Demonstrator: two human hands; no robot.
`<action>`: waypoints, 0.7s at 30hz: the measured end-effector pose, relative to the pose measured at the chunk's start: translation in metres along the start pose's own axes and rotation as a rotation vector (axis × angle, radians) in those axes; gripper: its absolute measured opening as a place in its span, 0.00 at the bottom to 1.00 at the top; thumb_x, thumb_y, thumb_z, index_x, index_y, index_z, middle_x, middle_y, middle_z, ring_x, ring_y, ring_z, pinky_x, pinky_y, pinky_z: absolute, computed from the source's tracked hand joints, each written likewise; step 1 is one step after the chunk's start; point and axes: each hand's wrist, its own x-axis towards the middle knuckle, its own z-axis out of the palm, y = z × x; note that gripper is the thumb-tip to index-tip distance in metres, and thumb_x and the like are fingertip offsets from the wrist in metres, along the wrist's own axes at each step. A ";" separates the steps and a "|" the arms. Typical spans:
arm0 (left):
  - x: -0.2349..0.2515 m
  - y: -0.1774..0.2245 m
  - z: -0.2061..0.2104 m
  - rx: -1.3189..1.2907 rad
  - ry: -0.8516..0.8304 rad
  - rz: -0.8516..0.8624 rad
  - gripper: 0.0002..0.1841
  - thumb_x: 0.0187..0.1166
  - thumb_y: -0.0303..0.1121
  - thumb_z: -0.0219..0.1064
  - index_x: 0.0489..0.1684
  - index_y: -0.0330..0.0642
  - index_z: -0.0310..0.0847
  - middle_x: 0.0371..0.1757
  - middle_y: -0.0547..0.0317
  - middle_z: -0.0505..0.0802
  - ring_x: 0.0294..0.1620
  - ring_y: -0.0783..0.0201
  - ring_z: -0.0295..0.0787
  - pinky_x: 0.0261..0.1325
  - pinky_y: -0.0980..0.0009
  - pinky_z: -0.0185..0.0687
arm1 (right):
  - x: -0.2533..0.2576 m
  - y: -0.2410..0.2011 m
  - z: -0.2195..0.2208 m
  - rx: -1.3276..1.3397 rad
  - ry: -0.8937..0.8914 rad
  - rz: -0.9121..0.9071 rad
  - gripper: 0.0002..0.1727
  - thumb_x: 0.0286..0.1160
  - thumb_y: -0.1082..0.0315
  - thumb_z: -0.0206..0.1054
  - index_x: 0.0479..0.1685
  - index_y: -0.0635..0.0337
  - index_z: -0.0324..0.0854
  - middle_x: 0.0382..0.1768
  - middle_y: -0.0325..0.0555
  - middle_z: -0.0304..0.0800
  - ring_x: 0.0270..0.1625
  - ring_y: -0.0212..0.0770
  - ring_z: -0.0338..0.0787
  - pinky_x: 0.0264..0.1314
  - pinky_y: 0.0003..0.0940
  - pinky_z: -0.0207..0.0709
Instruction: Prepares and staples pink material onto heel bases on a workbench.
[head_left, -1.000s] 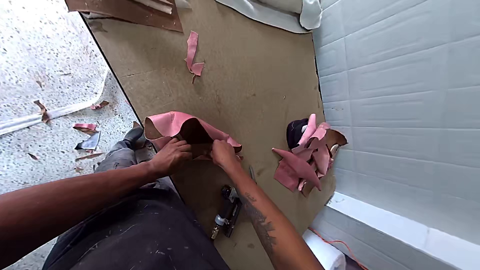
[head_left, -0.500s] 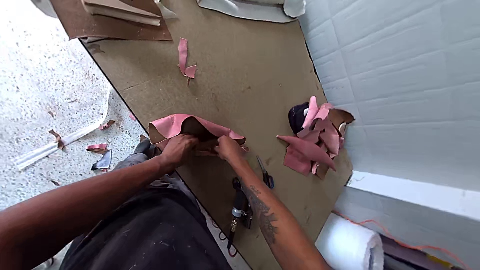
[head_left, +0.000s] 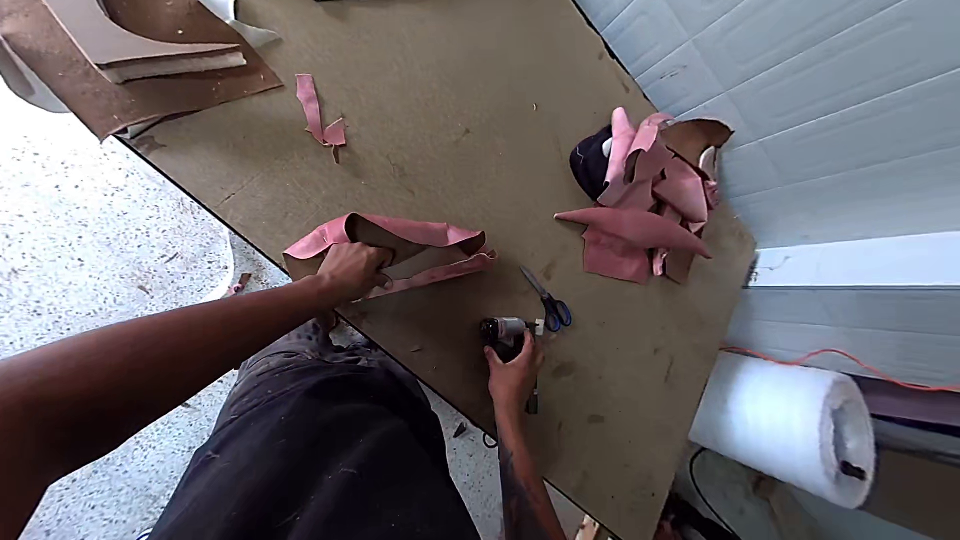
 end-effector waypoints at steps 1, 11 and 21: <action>0.001 -0.001 0.000 -0.001 0.005 0.008 0.21 0.73 0.64 0.70 0.40 0.57 0.86 0.32 0.59 0.92 0.37 0.50 0.92 0.37 0.41 0.84 | 0.001 0.001 0.001 0.000 -0.013 0.022 0.54 0.50 0.56 0.90 0.86 0.52 0.67 0.75 0.60 0.77 0.76 0.60 0.79 0.74 0.62 0.78; 0.015 -0.039 0.037 -0.350 0.219 0.418 0.12 0.77 0.44 0.74 0.42 0.46 0.89 0.49 0.56 0.92 0.56 0.54 0.89 0.68 0.48 0.82 | -0.023 -0.129 -0.053 0.168 -0.496 -0.034 0.12 0.73 0.57 0.74 0.49 0.52 0.90 0.28 0.39 0.93 0.28 0.39 0.93 0.34 0.44 0.91; 0.023 -0.046 0.033 -0.522 0.107 0.424 0.12 0.79 0.42 0.72 0.37 0.41 0.87 0.45 0.53 0.90 0.49 0.54 0.89 0.60 0.50 0.85 | -0.036 -0.189 -0.029 0.091 -0.511 -0.128 0.06 0.72 0.60 0.73 0.44 0.43 0.91 0.30 0.32 0.93 0.27 0.34 0.90 0.31 0.43 0.87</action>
